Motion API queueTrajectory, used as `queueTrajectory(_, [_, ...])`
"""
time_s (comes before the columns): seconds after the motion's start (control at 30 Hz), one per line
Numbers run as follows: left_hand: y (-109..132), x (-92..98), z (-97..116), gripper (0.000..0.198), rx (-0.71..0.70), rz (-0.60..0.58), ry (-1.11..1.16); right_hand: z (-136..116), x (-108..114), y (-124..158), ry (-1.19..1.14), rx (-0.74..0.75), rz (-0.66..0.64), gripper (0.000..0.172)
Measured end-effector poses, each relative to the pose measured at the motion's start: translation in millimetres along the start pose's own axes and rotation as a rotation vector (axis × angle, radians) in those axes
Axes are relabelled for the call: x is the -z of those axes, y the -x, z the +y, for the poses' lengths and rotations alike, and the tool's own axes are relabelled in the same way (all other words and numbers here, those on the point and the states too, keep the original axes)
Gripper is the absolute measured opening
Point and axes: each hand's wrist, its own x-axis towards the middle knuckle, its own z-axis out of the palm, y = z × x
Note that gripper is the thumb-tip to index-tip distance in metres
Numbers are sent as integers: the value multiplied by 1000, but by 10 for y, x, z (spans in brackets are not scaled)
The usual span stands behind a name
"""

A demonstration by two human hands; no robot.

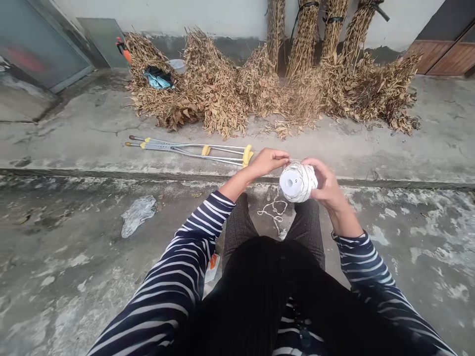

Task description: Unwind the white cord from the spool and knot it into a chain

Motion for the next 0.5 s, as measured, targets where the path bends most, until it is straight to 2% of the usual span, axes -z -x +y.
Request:
queueTrajectory(0.1, [-32, -10, -62, 21, 13, 50, 12, 9, -34, 9, -43, -14, 23, 69])
queueTrajectory(0.27, [-24, 4, -173, 29, 0, 47, 40, -75, -45, 27, -67, -2, 60, 68])
queueTrajectory(0.4, [-31, 53, -259, 32, -39, -1, 47, -92, -2, 18, -90, 18, 128, 69])
queueTrajectory(0.5, [-52, 54, -322, 30, -25, -62, 60, -71, 51, -21, -80, 15, 132, 71])
